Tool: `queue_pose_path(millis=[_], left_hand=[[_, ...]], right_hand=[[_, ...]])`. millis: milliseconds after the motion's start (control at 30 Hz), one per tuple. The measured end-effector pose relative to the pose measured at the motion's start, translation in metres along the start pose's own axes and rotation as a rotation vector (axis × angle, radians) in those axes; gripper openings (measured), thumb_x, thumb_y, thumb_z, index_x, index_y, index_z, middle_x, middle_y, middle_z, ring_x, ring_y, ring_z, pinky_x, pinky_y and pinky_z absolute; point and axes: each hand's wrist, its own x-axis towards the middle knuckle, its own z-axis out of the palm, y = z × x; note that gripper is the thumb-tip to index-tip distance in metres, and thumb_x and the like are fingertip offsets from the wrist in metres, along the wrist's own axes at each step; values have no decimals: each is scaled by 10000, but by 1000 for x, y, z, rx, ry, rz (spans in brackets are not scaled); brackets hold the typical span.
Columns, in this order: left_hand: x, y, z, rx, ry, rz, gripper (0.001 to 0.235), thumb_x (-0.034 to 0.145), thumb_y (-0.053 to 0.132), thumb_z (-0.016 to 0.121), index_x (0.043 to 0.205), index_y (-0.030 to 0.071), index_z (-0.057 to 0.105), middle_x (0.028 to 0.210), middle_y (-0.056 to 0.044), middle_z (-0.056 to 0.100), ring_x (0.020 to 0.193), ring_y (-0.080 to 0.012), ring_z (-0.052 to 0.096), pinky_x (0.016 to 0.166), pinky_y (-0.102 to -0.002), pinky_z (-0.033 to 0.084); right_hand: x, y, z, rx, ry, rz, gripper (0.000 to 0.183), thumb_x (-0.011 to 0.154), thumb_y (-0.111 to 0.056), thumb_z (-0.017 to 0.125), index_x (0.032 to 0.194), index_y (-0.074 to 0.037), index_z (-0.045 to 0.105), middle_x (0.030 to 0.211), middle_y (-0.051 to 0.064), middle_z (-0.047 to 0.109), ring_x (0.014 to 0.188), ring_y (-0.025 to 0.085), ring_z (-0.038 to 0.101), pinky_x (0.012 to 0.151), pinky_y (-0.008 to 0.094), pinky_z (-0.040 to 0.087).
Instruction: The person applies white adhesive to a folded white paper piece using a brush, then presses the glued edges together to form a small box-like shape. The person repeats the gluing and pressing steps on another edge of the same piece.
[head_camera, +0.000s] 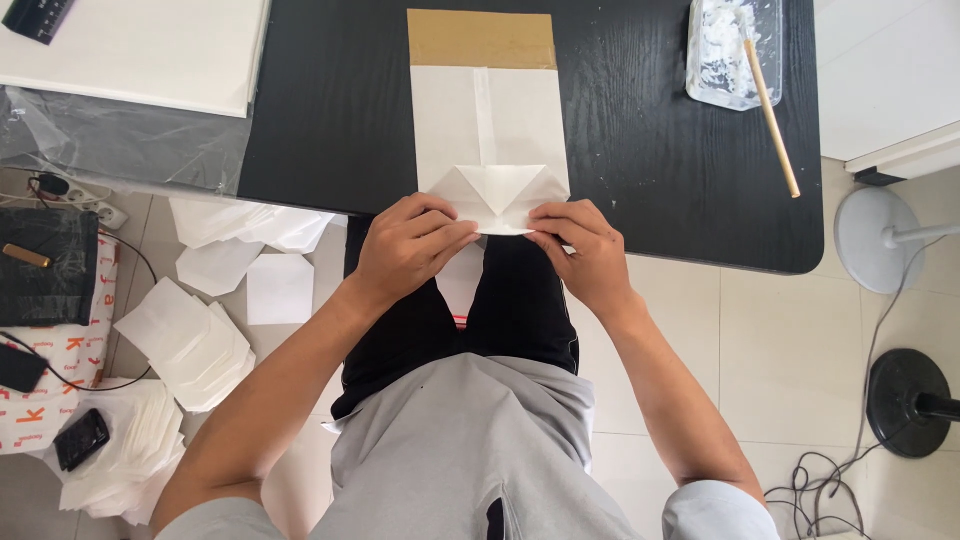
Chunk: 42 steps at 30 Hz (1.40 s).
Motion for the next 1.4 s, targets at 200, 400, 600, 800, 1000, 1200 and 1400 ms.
queue_pose_path(millis=[200, 400, 600, 800, 1000, 1200, 1400], left_hand=[[7, 2, 2, 69, -5, -73, 101, 944, 159, 779, 1042, 136, 793, 707, -7, 693, 820, -179, 714, 733, -277, 594], [17, -2, 6, 199, -66, -99, 85, 984, 188, 730, 1052, 159, 771, 758, 2, 698, 821, -153, 698, 744, -257, 593], [24, -14, 17, 333, -152, -109, 53, 965, 211, 748, 1009, 183, 755, 781, 8, 694, 818, -143, 694, 735, -249, 593], [39, -21, 24, 469, -227, -41, 140, 986, 186, 677, 1087, 259, 741, 925, 40, 656, 806, -139, 629, 660, -253, 563], [56, -27, 24, 574, -348, -17, 248, 1007, 132, 593, 1191, 221, 734, 963, -13, 593, 796, -159, 607, 597, -251, 554], [67, -40, 25, 629, -430, -10, 341, 1008, 136, 490, 1279, 172, 693, 925, -36, 535, 756, -158, 547, 510, -227, 507], [70, -52, 26, 674, -504, 14, 380, 989, 170, 487, 1326, 128, 656, 922, -43, 511, 779, -156, 534, 512, -190, 506]], right_hand=[[17, -2, -6, -18, -95, 131, 64, 912, -66, 813, 883, -25, 774, 972, 52, 772, 874, 240, 734, 768, 337, 596], [30, 2, -4, -29, -121, 218, 53, 927, -77, 802, 892, -50, 774, 977, 54, 760, 865, 244, 740, 755, 339, 606], [44, 6, 7, -82, -97, 230, 53, 924, -69, 793, 949, -49, 750, 1004, 41, 742, 898, 236, 737, 785, 353, 604], [56, 18, 16, -196, -107, 196, 86, 906, -52, 777, 946, -86, 709, 1015, 14, 716, 924, 220, 727, 841, 358, 600], [66, 31, 26, -334, -113, 130, 76, 926, -51, 745, 974, -89, 700, 1005, 8, 698, 959, 205, 724, 925, 350, 559], [54, 4, 37, -367, -226, -10, 334, 953, -168, 707, 1277, -89, 711, 1297, 79, 703, 1279, 197, 625, 1176, 445, 344], [57, -5, 39, -380, -365, 66, 558, 1006, -409, 646, 1448, -74, 585, 1523, 108, 570, 1423, 221, 516, 1215, 559, 198]])
